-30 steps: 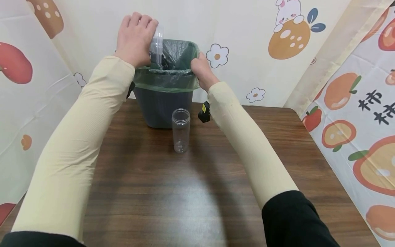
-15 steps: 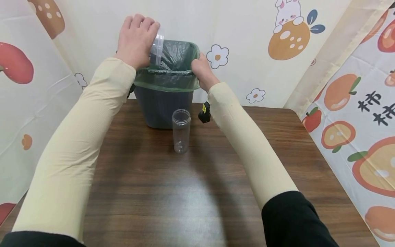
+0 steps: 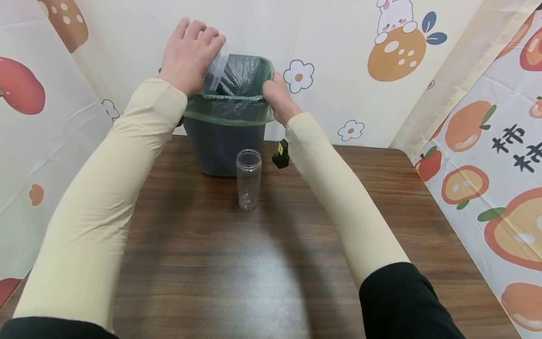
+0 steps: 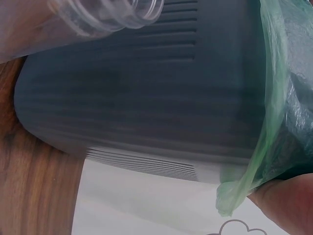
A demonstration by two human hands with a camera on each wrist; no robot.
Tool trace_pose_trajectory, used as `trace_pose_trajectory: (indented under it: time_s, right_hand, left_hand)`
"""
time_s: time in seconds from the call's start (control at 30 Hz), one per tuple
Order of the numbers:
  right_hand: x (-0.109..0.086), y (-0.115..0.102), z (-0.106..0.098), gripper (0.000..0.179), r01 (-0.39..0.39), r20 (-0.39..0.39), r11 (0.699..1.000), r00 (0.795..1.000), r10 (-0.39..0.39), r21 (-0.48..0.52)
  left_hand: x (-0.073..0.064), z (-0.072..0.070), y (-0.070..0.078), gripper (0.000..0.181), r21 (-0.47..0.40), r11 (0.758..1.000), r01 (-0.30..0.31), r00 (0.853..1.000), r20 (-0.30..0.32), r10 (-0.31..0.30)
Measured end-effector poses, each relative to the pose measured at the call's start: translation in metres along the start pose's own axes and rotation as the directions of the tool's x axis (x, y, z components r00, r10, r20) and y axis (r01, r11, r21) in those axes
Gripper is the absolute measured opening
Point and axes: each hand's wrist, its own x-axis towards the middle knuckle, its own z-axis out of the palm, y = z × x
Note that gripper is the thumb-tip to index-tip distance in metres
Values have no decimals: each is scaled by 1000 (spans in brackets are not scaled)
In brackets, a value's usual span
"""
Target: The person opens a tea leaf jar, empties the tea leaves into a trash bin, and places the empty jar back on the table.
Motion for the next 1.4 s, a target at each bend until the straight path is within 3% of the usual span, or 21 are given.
trace_pose_trajectory:
  time_s: [0.23,0.33,0.4,0.53,0.63,0.73,0.87,0.97,1.03,1.07,1.1,1.17,1.23,1.27,1.33,1.4]
  right_hand:
    - [-1,0,0,53,4,5,1000,1000,-4,-3]
    - [-1,0,-1,52,1,4,1000,1000,-1,-5]
    - [-1,0,-1,52,1,3,1000,1000,-1,-4]
    - [-1,0,-2,50,10,7,1000,1000,-10,4]
    - [-1,0,-2,48,16,9,1000,1000,-16,15]
    - [-1,1,-1,45,18,5,1000,1000,-18,25]
    - [-1,2,0,42,26,-1,999,1000,-26,39]
    - [-1,2,1,42,35,-4,998,999,-35,47]
    - [-1,3,1,42,42,-4,998,999,-42,43]
    - [-1,3,1,42,43,-7,998,999,-43,40]
    - [-1,2,1,41,44,-8,998,999,-44,33]
    - [-1,2,0,42,41,-7,999,999,-41,17]
    - [-1,1,0,44,34,-3,999,999,-34,8]
    - [-1,1,0,45,31,-3,1000,1000,-31,4]
    - [-1,1,-1,48,26,-3,1000,1000,-26,1]
    - [0,2,-1,50,21,-7,1000,1000,-21,0]
  left_hand:
    - [1,0,1,69,81,986,-144,988,-47,148]
    - [2,0,1,72,160,961,-227,970,-50,238]
    - [3,-1,3,74,240,931,-273,957,-26,288]
    - [7,-4,9,83,435,825,-361,929,89,360]
    - [11,-6,14,87,559,712,-425,899,167,406]
    - [14,-6,19,82,635,613,-471,867,207,452]
    - [15,-4,23,82,703,498,-507,833,252,492]
    - [15,-2,24,86,736,428,-524,814,286,506]
    - [15,-2,25,86,744,400,-535,806,308,506]
    - [15,-2,25,88,741,404,-537,807,312,501]
    - [14,-2,25,88,731,426,-533,814,306,493]
    - [14,-3,24,89,696,501,-514,838,284,465]
    - [12,-3,22,89,646,605,-466,876,239,420]
    - [11,-3,21,86,605,669,-432,896,201,396]
    - [10,-2,18,83,494,792,-359,932,138,336]
    - [9,-1,15,82,357,893,-276,961,78,266]
